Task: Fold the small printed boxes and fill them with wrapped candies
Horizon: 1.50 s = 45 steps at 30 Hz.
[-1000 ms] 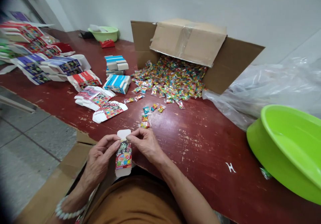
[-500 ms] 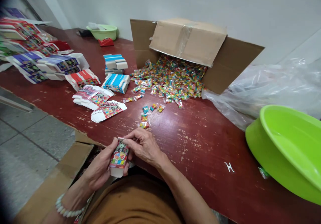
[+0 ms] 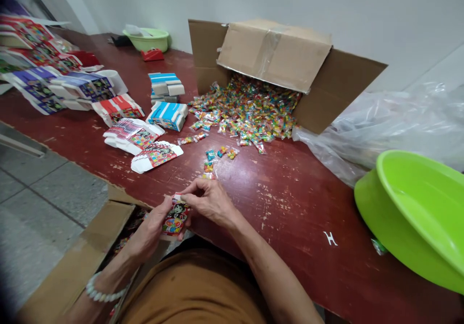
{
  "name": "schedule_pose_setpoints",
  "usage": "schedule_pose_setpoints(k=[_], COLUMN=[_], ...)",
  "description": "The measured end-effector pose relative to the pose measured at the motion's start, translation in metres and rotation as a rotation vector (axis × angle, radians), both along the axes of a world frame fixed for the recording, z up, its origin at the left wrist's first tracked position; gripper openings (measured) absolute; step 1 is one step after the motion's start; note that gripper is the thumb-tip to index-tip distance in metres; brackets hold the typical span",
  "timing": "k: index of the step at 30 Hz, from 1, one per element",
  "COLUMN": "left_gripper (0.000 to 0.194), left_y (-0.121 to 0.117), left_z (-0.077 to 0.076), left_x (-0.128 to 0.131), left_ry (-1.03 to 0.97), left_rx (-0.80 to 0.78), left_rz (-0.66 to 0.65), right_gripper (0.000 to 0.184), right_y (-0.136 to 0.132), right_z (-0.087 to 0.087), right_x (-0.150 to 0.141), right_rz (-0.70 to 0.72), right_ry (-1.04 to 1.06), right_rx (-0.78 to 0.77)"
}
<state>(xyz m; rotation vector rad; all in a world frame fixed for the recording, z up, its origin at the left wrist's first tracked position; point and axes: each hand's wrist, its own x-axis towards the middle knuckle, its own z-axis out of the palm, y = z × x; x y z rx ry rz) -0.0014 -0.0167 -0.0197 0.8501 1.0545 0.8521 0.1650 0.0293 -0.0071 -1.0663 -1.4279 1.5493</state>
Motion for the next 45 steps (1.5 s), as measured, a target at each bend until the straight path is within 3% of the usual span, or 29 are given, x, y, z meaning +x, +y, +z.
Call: schedule_pose_setpoints(k=[4,9,11,15,17,19,21,23,26,28,31,33,39,42,45], left_gripper=[0.067,0.067,0.059,0.038,0.035,0.031,0.028,0.026,0.025,0.025,0.027,0.03,0.041,0.041,0.038], left_y=[0.0,-0.008,-0.017,-0.038,-0.045,-0.048,-0.046,-0.04,-0.034,-0.033,-0.035,-0.035,-0.028,-0.026,-0.026], left_z=[-0.003,-0.001,0.0,-0.006,-0.013,-0.02,-0.026,-0.027,-0.022,-0.018,-0.014,-0.012,-0.011,-0.009,-0.005], left_x=[0.003,0.008,0.008,-0.002,-0.013,-0.03,-0.051,-0.073,-0.094,-0.096,-0.084,-0.071,-0.041,-0.031,-0.025], left_ry=[-0.064,-0.215,-0.265,-0.323,-0.29,-0.22,-0.054,0.16,0.321,0.289,0.156,0.099,0.029,0.004,-0.099], left_rx=[-0.014,-0.17,-0.206,-0.302,-0.37,-0.348,-0.226,-0.119,-0.129,-0.175,-0.187,-0.142,0.002,0.039,0.006], left_rz=[0.025,0.152,0.169,0.135,0.072,0.03,0.002,-0.108,-0.433,-0.524,-0.327,-0.214,-0.202,-0.163,-0.041], right_gripper=[0.018,0.026,0.022,0.02,0.027,0.032,0.03,0.024,0.015,0.018,0.027,0.027,0.008,0.002,0.014], right_y=[-0.009,-0.014,-0.004,0.03,0.042,0.048,0.049,0.047,0.036,0.024,0.003,-0.009,-0.021,-0.025,-0.025], right_z=[0.005,-0.009,-0.019,-0.032,-0.035,-0.037,-0.039,-0.041,-0.042,-0.038,-0.026,-0.016,0.001,0.004,0.002], right_x=[0.007,0.006,0.007,0.011,0.012,0.014,0.017,0.02,0.022,0.018,0.004,-0.006,-0.021,-0.025,-0.024], right_rz=[0.214,0.196,0.118,-0.292,-0.362,-0.348,-0.326,-0.314,-0.288,-0.238,-0.135,-0.094,-0.072,0.033,0.044], right_ry=[-0.059,-0.166,-0.227,-0.671,-0.922,-1.024,-0.987,-0.858,-0.521,-0.261,-0.017,0.01,-0.274,-0.311,-0.279], right_rx=[0.203,0.331,0.313,0.314,0.292,0.27,0.271,0.249,0.149,0.057,-0.02,0.012,0.289,0.385,0.355])
